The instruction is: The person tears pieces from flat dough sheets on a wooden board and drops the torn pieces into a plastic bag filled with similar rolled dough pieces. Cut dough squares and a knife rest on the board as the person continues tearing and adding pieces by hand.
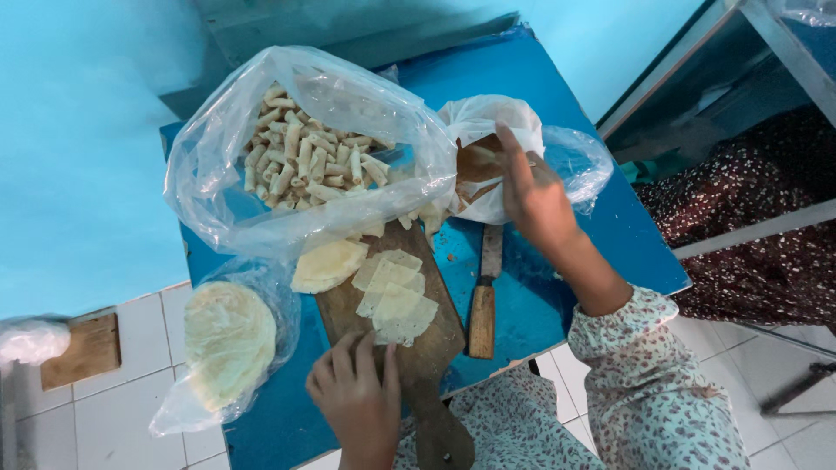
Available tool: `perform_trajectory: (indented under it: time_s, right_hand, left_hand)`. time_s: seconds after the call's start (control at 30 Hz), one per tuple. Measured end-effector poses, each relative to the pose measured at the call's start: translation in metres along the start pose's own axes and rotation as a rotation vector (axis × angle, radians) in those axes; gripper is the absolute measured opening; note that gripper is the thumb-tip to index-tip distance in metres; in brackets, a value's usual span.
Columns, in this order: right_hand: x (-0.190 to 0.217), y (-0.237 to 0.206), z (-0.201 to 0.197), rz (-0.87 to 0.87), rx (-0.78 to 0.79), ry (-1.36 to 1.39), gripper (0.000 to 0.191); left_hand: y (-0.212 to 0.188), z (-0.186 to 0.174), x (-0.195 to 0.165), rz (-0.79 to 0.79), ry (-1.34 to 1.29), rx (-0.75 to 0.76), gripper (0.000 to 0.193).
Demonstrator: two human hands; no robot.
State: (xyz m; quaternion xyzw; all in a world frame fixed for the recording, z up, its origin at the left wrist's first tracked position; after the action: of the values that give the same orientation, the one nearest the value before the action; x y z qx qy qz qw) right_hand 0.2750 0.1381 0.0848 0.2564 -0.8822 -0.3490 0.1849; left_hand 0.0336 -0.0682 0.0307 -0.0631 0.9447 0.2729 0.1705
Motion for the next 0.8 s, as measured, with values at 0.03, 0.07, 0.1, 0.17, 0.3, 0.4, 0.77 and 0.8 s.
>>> perform_trajectory:
  time_s: [0.03,0.07,0.1,0.17,0.3,0.4,0.77,0.8]
  right_hand:
    - [0.003,-0.001,0.001,-0.01,-0.012,0.074,0.061]
    - [0.005,-0.002,0.002,-0.021,-0.025,0.149,0.062]
    - [0.004,-0.003,0.003,0.009,-0.029,0.174,0.061]
    - [0.001,-0.005,0.004,0.071,-0.035,0.225,0.061]
    - [-0.012,-0.006,0.006,0.19,-0.084,0.273,0.058]
    - [-0.022,-0.006,0.006,0.277,-0.113,0.298,0.056]
    - [-0.035,-0.011,-0.02,0.415,-0.133,0.457,0.055]
    - [-0.036,-0.012,-0.024,0.429,-0.135,0.481,0.054]
  left_hand:
    - [0.001,0.001,-0.001,-0.003,-0.027,0.01,0.031]
    - [0.003,0.001,-0.002,-0.006,-0.055,0.018,0.028]
    - [0.006,0.003,-0.002,-0.009,-0.064,0.024,0.026]
    - [0.01,0.006,-0.003,-0.014,-0.081,0.037,0.022]
    - [0.012,0.011,-0.003,-0.009,-0.084,0.097,0.017]
    - [0.012,0.014,-0.002,-0.025,-0.128,0.095,0.02]
    - [0.011,0.014,0.009,-0.075,-0.196,0.011,0.029]
    - [0.012,0.013,0.009,-0.076,-0.211,0.004,0.029]
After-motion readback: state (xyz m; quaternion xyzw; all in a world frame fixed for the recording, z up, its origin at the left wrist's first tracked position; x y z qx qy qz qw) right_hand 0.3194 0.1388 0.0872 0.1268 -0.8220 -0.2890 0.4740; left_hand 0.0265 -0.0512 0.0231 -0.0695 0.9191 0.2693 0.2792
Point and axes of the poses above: each hand's wrist, its own y-axis towards the middle knuckle, its own z-axis out of the palm, x = y × z, the point moved 7 cm from there along y, towards the middle knuckle, and after that the axes turned 2 degrees about -x, right-handed, at the moved point
